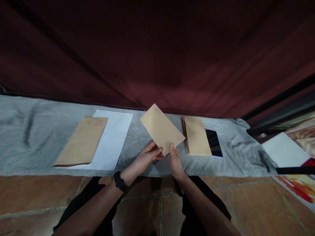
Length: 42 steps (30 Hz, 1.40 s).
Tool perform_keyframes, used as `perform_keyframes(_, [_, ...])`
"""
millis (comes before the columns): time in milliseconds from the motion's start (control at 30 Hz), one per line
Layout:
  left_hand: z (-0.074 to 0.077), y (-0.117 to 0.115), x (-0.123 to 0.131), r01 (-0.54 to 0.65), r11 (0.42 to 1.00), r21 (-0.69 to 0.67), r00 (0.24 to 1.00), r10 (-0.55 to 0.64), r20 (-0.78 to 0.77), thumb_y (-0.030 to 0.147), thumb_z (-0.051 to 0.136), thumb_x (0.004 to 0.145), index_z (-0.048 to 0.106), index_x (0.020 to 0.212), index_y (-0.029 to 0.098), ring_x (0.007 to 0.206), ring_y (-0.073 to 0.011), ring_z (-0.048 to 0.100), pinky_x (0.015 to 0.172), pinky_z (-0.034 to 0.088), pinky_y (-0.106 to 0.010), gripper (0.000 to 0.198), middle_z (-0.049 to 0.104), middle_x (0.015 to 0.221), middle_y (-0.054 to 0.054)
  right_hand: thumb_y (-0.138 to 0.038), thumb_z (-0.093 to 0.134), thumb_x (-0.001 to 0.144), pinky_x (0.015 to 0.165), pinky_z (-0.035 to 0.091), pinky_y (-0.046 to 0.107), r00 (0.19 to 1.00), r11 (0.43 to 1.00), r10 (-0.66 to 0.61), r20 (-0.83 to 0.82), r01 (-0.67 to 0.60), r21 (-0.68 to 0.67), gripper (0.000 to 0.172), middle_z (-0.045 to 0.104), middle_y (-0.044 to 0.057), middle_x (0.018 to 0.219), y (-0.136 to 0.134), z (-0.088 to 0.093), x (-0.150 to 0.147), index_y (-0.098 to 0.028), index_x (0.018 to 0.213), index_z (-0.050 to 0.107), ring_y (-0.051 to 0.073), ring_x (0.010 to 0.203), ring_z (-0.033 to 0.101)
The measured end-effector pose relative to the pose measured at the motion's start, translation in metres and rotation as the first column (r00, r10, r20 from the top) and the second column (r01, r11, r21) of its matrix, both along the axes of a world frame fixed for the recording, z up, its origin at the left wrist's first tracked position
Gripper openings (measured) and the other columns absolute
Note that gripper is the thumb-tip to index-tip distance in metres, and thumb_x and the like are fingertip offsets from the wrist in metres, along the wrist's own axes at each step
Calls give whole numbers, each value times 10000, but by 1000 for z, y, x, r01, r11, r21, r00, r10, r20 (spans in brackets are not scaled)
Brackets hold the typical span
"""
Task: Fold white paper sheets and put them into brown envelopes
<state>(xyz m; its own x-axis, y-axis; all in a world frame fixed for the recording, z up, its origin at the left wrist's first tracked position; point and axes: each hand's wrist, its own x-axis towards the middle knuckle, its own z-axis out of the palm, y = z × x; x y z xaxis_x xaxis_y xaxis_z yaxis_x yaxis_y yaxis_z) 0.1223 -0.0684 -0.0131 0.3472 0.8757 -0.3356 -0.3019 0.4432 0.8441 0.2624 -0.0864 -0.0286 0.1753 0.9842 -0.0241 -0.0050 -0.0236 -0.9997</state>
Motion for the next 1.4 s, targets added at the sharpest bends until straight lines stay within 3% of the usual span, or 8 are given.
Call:
perform_keyframes(133, [-3,4,1,-33,999,6,999,33,-31,362,837,706,671,1124,185,713,-124,655,629,499,-237,484,717,938,-44,-723,459,946,827,600,354,999,996,43,-23,-45,-78,608,778,92,975,1,-2,0,-185,1062,719,238,936,724])
perform_keyframes(367, [-6,17,-3,-15,989,147,958,56,-280,359,725,708,619,1096,166,596,-126,593,565,429,-246,446,683,741,16,-537,745,708,443,436,240,978,971,-147,-150,114,-211,360,556,-76,559,14,-2,32,-222,827,618,130,487,530])
perform_keyframes(467, [-6,22,-3,31,980,195,943,36,-330,377,718,697,598,1115,169,572,-140,590,570,437,-258,482,666,667,41,-504,744,689,435,437,221,956,967,-211,-204,173,-189,348,551,-88,582,17,4,46,-227,830,587,113,480,527])
perform_keyframes(600, [-1,30,9,76,968,240,921,24,-388,381,723,694,564,1137,186,575,-160,617,583,457,-271,509,671,636,57,-508,678,724,427,406,213,966,964,-248,-68,240,-111,316,532,-83,562,20,13,72,-214,818,609,98,446,479])
perform_keyframes(800, [11,44,71,124,941,316,939,-9,-343,353,686,742,529,1135,199,544,-139,600,568,450,-256,450,666,628,62,-459,654,768,488,382,235,925,930,-365,103,367,-11,270,613,-27,627,12,23,134,-193,811,670,135,548,522])
perform_keyframes(1033, [0,59,144,183,940,289,943,-85,-321,321,743,704,546,972,215,486,-108,562,513,418,-226,350,608,589,82,-393,516,917,658,466,278,655,888,-351,670,459,17,284,751,53,805,-10,23,190,-213,911,735,218,776,697])
perform_keyframes(1200, [-14,55,154,185,942,280,927,-73,-369,289,740,725,554,949,206,449,-107,551,485,395,-218,303,594,561,80,-363,526,958,662,446,281,508,885,-216,834,462,-52,269,758,67,865,-17,21,196,-212,973,747,224,806,718])
perform_keyframes(1400, [-17,51,155,177,942,284,889,-30,-457,230,719,759,563,1035,208,492,-122,598,515,416,-219,318,618,606,80,-336,535,986,669,454,294,335,865,-204,920,501,9,263,707,102,950,-18,25,188,-192,1060,743,217,795,707])
